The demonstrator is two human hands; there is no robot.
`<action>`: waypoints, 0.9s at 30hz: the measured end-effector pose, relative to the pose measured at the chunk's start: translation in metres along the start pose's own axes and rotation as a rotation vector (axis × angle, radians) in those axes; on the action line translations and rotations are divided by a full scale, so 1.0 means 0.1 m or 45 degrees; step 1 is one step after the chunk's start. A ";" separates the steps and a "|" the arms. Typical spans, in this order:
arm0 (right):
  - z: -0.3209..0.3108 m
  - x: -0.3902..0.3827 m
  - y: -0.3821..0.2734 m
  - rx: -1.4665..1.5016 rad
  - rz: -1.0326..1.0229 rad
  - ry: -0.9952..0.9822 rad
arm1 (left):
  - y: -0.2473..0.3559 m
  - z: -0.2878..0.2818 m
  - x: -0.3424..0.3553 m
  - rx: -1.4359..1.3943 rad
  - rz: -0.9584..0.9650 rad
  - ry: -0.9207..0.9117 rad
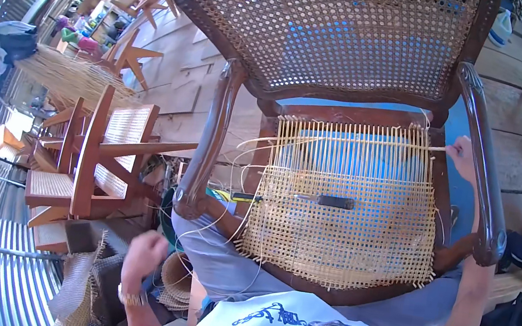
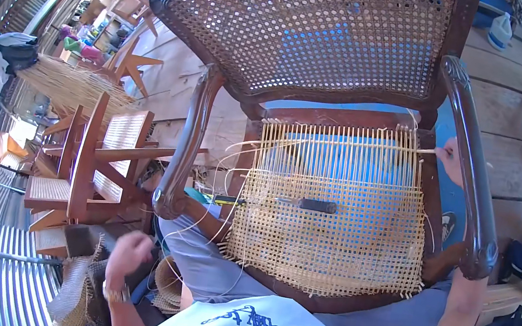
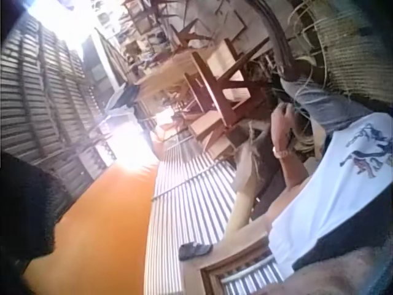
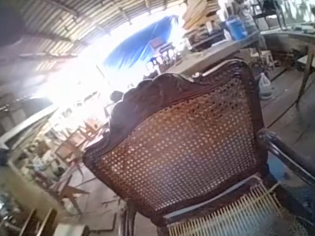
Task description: Weaving the seat of a wooden chair using cane or rattan strips.
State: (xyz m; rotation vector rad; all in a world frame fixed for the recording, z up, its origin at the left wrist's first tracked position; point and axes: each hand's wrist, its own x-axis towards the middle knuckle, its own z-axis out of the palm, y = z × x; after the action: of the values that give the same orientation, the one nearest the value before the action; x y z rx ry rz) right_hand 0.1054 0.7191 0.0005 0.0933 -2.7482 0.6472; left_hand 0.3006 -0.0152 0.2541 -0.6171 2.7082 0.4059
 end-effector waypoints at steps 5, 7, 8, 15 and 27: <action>-0.06 0.17 -0.40 0.475 0.194 -0.195 | 0.90 0.31 -0.74 -0.494 0.579 -0.678; -0.04 0.13 -0.49 0.731 0.112 -0.303 | 1.23 0.66 -0.48 -0.535 0.683 -0.541; -0.03 0.10 -0.52 0.788 0.224 -0.395 | 1.38 0.85 -0.26 -0.593 0.769 -0.433; -0.49 -0.48 -0.58 0.634 0.482 -0.408 | 1.91 1.77 1.85 0.197 0.728 0.533; -0.16 -0.60 -0.14 0.331 0.314 -0.519 | 1.84 1.74 2.43 0.397 0.456 0.305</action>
State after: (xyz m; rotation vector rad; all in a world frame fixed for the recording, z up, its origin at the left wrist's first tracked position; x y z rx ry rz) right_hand 0.1686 0.7128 0.0007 -0.0652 -3.0737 1.1663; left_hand 0.0538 0.1151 0.0410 -0.0970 3.0273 -0.0156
